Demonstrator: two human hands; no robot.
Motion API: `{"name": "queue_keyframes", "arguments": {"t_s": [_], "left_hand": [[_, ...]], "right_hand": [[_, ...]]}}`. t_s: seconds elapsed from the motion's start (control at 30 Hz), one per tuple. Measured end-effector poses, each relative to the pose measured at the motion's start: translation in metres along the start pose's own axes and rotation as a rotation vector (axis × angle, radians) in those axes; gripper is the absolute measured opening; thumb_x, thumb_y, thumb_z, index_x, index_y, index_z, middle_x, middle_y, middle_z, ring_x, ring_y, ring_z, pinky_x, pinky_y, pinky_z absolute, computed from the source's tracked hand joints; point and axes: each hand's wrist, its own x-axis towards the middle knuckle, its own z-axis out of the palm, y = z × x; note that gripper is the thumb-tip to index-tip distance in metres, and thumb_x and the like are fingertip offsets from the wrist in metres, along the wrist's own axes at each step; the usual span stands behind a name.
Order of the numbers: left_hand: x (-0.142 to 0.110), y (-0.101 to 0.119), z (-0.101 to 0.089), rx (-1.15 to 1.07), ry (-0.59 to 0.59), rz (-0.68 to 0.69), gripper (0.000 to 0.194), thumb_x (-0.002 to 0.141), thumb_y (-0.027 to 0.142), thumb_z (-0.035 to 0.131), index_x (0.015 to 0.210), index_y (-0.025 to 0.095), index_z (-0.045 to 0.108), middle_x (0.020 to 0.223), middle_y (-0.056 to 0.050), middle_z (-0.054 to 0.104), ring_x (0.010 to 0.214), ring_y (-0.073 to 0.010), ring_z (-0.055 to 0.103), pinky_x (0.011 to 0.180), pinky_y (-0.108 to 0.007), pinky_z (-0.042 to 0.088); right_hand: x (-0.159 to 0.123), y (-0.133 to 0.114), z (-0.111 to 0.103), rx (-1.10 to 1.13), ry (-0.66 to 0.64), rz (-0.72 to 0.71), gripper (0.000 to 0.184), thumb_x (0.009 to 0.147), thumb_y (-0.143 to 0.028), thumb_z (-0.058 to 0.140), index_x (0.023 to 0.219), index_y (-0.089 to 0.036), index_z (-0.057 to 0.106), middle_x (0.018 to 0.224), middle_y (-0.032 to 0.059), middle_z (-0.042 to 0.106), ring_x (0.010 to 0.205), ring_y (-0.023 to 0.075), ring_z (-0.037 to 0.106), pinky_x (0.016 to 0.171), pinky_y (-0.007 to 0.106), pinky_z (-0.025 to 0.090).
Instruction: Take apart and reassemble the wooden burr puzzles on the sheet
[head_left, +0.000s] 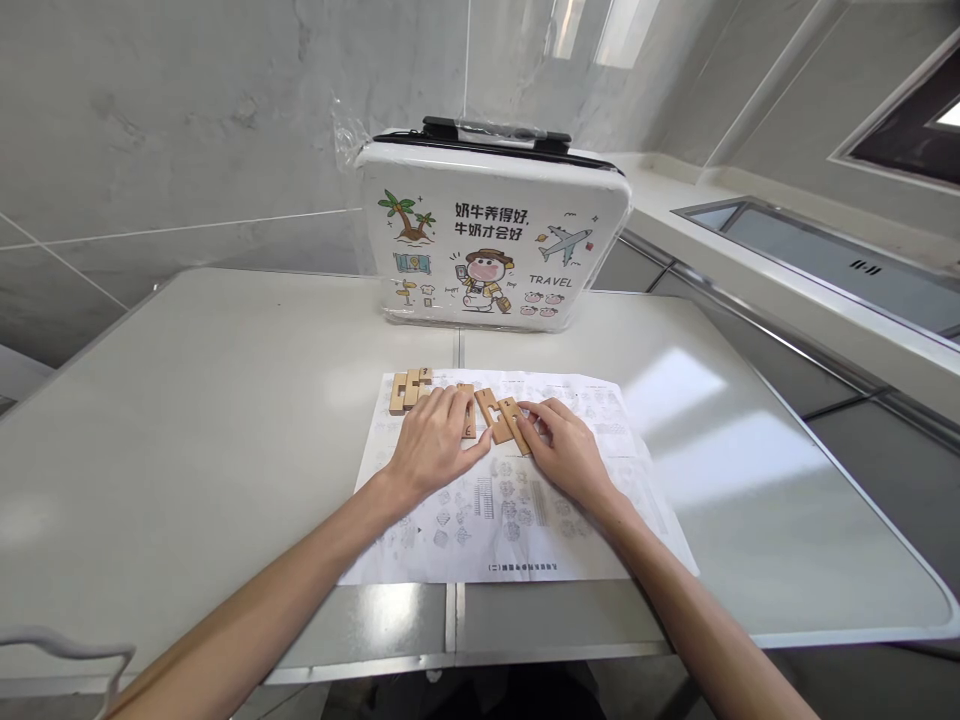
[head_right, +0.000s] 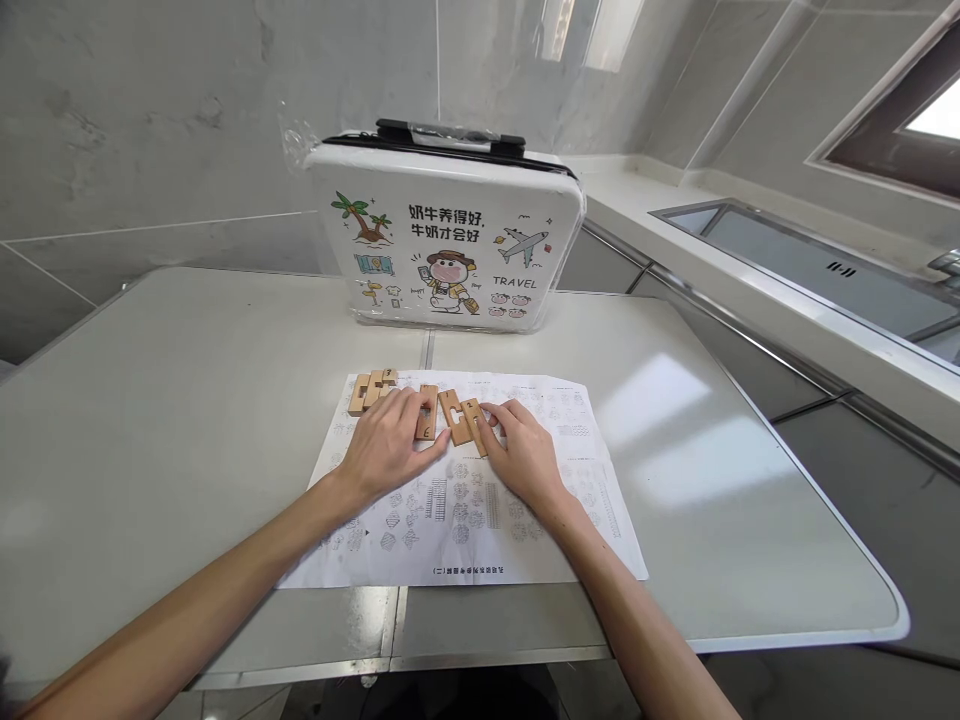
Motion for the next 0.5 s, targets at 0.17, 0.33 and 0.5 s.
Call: {"name": "queue_keyframes", "arguments": {"t_s": [0.17, 0.33, 0.5], "left_hand": [[0.001, 0.001, -0.003, -0.085, 0.032, 0.070, 0.036, 0.095, 0.042, 0.063, 0.122, 0.017, 0.060, 0.119, -0.015, 0.066, 0.112, -0.0329, 0.062, 0.100, -0.049, 0.050], [0.000, 0.001, -0.002, -0.177, 0.014, 0.083, 0.048, 0.091, 0.046, 0.069, 0.130, 0.019, 0.061, 0.134, -0.016, 0.063, 0.129, -0.0353, 0.056, 0.113, -0.052, 0.046], [-0.001, -0.002, -0.001, -0.239, -0.095, 0.165, 0.051, 0.097, 0.052, 0.066, 0.141, 0.025, 0.059, 0.152, -0.012, 0.058, 0.147, -0.0348, 0.045, 0.121, -0.055, 0.041]], "right_hand": [[-0.001, -0.008, -0.001, 0.080, -0.045, -0.035, 0.035, 0.107, -0.044, 0.048, 0.124, -0.024, 0.071, 0.102, 0.0079, 0.073, 0.080, 0.0223, 0.066, 0.073, 0.036, 0.053], [-0.002, -0.013, -0.002, 0.114, -0.076, -0.099, 0.029, 0.105, -0.038, 0.051, 0.121, -0.024, 0.070, 0.099, 0.0060, 0.073, 0.080, 0.0210, 0.064, 0.075, 0.035, 0.052], [-0.004, -0.015, -0.003, 0.116, -0.102, -0.139, 0.028, 0.104, -0.034, 0.051, 0.125, -0.025, 0.069, 0.098, 0.0055, 0.073, 0.084, 0.0222, 0.066, 0.078, 0.036, 0.053]]}}
